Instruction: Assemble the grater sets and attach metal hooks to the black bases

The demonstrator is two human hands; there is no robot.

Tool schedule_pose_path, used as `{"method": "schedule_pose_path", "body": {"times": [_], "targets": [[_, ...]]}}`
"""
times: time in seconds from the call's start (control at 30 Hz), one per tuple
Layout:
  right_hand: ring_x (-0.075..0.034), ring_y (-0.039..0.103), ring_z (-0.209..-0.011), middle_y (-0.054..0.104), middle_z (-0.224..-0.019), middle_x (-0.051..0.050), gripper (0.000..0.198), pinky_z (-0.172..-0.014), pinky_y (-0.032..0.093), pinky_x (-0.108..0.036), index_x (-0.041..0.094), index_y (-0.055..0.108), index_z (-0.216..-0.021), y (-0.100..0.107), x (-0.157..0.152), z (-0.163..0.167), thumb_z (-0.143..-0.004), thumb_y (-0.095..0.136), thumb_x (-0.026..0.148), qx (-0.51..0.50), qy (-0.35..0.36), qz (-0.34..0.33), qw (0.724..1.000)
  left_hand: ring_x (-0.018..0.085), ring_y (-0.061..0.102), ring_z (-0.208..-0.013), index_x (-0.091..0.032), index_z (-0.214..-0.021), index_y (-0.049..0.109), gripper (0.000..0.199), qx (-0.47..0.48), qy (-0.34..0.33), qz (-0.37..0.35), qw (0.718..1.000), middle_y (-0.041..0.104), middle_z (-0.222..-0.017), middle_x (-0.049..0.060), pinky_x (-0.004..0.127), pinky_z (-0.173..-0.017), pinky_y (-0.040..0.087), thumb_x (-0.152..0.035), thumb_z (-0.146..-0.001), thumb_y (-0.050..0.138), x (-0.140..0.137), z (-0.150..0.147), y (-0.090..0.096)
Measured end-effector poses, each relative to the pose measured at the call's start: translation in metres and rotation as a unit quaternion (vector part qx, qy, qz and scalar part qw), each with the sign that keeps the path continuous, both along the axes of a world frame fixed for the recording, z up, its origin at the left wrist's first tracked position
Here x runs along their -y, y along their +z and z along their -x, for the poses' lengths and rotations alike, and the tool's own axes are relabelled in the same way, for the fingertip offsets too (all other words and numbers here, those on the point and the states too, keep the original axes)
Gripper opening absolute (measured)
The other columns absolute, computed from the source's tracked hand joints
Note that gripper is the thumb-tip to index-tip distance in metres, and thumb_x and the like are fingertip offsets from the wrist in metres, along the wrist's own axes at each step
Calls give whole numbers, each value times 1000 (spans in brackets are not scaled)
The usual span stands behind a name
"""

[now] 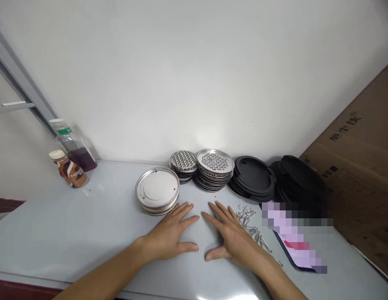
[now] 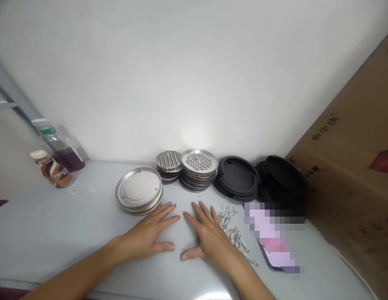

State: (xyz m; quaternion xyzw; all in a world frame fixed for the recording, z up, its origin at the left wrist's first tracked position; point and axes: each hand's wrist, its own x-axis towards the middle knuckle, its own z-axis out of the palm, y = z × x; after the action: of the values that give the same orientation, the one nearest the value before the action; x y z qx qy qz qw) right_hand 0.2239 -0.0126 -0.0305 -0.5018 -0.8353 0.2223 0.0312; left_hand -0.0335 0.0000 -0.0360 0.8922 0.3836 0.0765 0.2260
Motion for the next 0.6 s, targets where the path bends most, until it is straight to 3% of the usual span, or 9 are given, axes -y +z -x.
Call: {"method": "schedule_pose_path", "body": {"times": [0.2, 0.27, 0.37, 0.43, 0.5, 0.6], "targets": [[-40, 4, -149, 15, -161, -16, 118, -118, 1, -61, 25, 33, -152, -3, -1, -1, -57, 61, 88, -6, 1, -2, 1000, 34, 19, -148, -28, -149, 40, 79, 25, 1, -22, 999, 22, -161, 10, 56, -118, 25, -63, -82, 64, 0, 1, -5], [-40, 3, -149, 14, -162, -15, 116, -118, 1, -61, 25, 32, -152, -5, 0, -2, -58, 62, 87, -8, -2, -3, 1000, 35, 29, -145, -26, -145, 45, 76, 35, -6, -62, 997, 30, -159, 13, 54, -115, 33, -61, -81, 66, 2, 1, -6], [-40, 3, -149, 13, -162, -16, 116, -118, 1, -61, 25, 33, -152, -8, -1, -3, -58, 63, 86, -9, 0, -4, 1000, 28, 53, -130, -20, -133, 56, 57, 109, -66, -207, 970, 50, -145, 16, 41, -104, 49, -50, -85, 68, 5, 3, 1], [-40, 2, -149, 13, -162, -16, 114, -118, 2, -61, 25, 33, -151, -9, -2, -3, -59, 63, 85, -8, -1, -4, 1000, 26, 58, -123, -18, -123, 59, 46, 176, -100, -337, 919, 60, -132, 16, 42, -107, 47, -44, -86, 68, 5, 6, 11], [-40, 1, -149, 12, -162, -16, 114, -118, 2, -61, 25, 34, -151, -9, -2, -2, -59, 63, 86, -7, -3, 1, 1000, 30, 55, -126, -18, -118, 60, 43, 200, -45, -431, 879, 61, -128, 17, 55, -113, 35, -42, -84, 71, 1, 14, 23], [-39, 0, -149, 11, -162, -16, 115, -118, 1, -60, 26, 34, -151, -7, -2, -2, -58, 63, 86, -8, -6, 8, 1000, 39, 42, -135, -19, -116, 63, 41, 142, 162, -441, 871, 53, -137, 19, 69, -113, 23, -42, -83, 73, -11, 32, 34]]}}
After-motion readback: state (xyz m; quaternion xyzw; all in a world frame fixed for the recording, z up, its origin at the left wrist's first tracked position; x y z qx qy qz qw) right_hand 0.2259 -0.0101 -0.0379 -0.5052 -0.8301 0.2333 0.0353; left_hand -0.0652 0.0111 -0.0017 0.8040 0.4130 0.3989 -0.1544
